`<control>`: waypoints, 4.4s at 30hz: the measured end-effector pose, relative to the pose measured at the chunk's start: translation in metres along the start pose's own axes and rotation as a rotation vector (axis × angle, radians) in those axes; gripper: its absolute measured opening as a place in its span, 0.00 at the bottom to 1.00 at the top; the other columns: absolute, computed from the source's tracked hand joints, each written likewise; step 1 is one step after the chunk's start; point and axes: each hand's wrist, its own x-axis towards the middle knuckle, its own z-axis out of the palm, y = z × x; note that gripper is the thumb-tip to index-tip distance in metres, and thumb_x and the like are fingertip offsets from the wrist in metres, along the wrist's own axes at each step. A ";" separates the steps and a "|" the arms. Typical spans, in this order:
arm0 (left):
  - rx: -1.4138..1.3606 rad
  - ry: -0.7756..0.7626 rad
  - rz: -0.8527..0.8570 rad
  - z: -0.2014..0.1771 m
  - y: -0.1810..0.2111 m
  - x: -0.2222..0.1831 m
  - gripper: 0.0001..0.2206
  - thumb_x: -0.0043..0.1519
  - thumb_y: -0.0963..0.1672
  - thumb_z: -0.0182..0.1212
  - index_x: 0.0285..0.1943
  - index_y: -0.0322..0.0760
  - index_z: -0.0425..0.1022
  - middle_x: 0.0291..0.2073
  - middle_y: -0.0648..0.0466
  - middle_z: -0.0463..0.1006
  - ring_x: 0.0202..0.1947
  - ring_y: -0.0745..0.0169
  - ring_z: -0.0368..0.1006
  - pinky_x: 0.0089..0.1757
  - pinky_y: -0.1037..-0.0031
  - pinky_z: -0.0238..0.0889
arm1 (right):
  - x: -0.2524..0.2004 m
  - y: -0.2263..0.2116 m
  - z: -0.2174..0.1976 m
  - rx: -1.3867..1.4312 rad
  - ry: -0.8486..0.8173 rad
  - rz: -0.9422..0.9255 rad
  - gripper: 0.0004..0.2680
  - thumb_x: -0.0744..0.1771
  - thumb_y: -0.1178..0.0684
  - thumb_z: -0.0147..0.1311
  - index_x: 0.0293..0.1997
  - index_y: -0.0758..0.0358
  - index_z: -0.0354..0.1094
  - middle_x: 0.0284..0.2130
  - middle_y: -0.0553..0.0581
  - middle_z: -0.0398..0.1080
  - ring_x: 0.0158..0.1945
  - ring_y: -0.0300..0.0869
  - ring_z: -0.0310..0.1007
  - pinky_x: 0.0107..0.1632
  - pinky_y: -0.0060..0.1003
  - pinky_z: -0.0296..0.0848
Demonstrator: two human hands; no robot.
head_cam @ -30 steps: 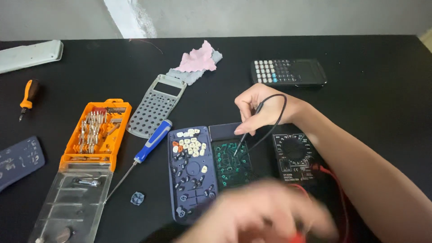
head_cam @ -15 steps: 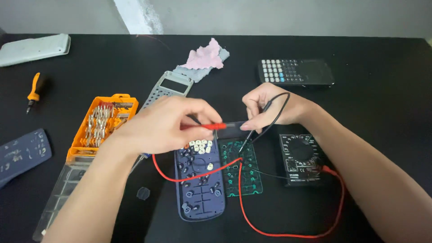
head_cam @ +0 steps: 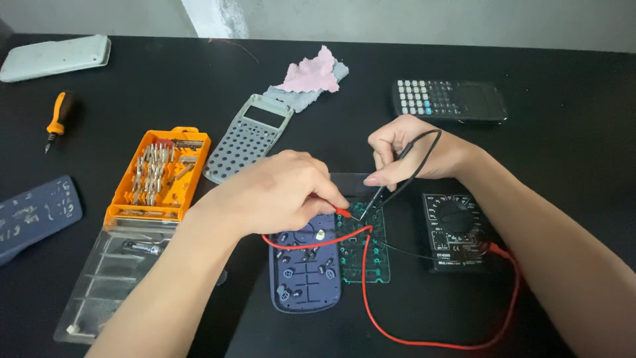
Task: Repairing and testing internal components of a calculator using a multimeter.
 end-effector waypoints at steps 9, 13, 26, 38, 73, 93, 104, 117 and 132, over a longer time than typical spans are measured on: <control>0.009 -0.016 0.031 -0.001 0.001 0.001 0.12 0.51 0.39 0.66 0.41 0.46 0.89 0.31 0.54 0.83 0.35 0.60 0.78 0.40 0.70 0.72 | -0.002 -0.004 0.001 -0.042 0.015 0.038 0.13 0.58 0.64 0.68 0.15 0.61 0.62 0.13 0.55 0.71 0.16 0.35 0.66 0.24 0.27 0.62; 0.003 -0.048 -0.013 -0.008 0.010 0.004 0.14 0.51 0.38 0.66 0.42 0.47 0.89 0.29 0.55 0.82 0.29 0.60 0.79 0.33 0.70 0.71 | -0.001 -0.004 0.000 -0.038 0.012 0.047 0.13 0.59 0.64 0.68 0.15 0.61 0.62 0.14 0.55 0.72 0.17 0.34 0.65 0.24 0.27 0.61; 0.091 -0.111 -0.104 -0.011 0.013 0.001 0.12 0.57 0.41 0.63 0.45 0.53 0.88 0.35 0.53 0.82 0.38 0.54 0.80 0.38 0.66 0.74 | 0.002 0.004 -0.004 -0.042 -0.024 -0.042 0.12 0.59 0.65 0.68 0.17 0.63 0.64 0.13 0.56 0.73 0.19 0.35 0.68 0.26 0.26 0.63; 0.076 -0.085 0.010 -0.007 0.007 0.000 0.10 0.60 0.41 0.64 0.45 0.51 0.88 0.43 0.48 0.82 0.44 0.44 0.81 0.44 0.59 0.76 | 0.003 0.008 -0.006 0.022 -0.039 -0.058 0.11 0.60 0.65 0.68 0.18 0.67 0.67 0.14 0.60 0.75 0.21 0.36 0.72 0.28 0.25 0.63; -0.031 0.099 -0.001 0.004 0.007 -0.075 0.05 0.61 0.40 0.61 0.39 0.40 0.83 0.36 0.46 0.83 0.42 0.40 0.79 0.42 0.58 0.75 | 0.042 -0.033 0.020 0.077 -0.322 -0.087 0.11 0.62 0.50 0.67 0.36 0.71 0.80 0.28 0.67 0.84 0.31 0.48 0.86 0.37 0.44 0.85; 0.103 0.078 -0.186 0.014 -0.003 -0.067 0.04 0.61 0.47 0.62 0.36 0.47 0.79 0.36 0.56 0.83 0.45 0.44 0.77 0.39 0.54 0.75 | 0.084 0.023 0.015 0.393 -0.122 -0.452 0.08 0.61 0.63 0.66 0.30 0.71 0.66 0.26 0.70 0.76 0.29 0.52 0.82 0.34 0.40 0.80; 0.078 0.279 -0.050 0.017 0.004 -0.078 0.03 0.53 0.41 0.63 0.33 0.40 0.81 0.36 0.57 0.84 0.40 0.54 0.78 0.40 0.66 0.70 | 0.015 -0.041 -0.085 0.084 -0.045 -0.802 0.05 0.68 0.52 0.50 0.47 0.43 0.63 0.34 0.41 0.65 0.41 0.30 0.68 0.54 0.30 0.76; -0.076 0.344 0.097 0.024 -0.010 -0.083 0.11 0.51 0.38 0.66 0.42 0.38 0.83 0.37 0.53 0.82 0.33 0.57 0.77 0.35 0.71 0.70 | 0.005 -0.077 0.022 0.276 -0.361 -0.487 0.04 0.60 0.67 0.58 0.31 0.65 0.69 0.27 0.58 0.74 0.32 0.46 0.81 0.40 0.38 0.81; -0.184 0.214 -0.053 0.012 0.001 -0.089 0.09 0.51 0.41 0.71 0.36 0.55 0.89 0.27 0.53 0.81 0.26 0.53 0.79 0.33 0.70 0.73 | 0.032 -0.010 0.038 0.185 -0.341 -0.306 0.06 0.60 0.60 0.63 0.24 0.69 0.69 0.19 0.62 0.75 0.27 0.41 0.75 0.29 0.30 0.73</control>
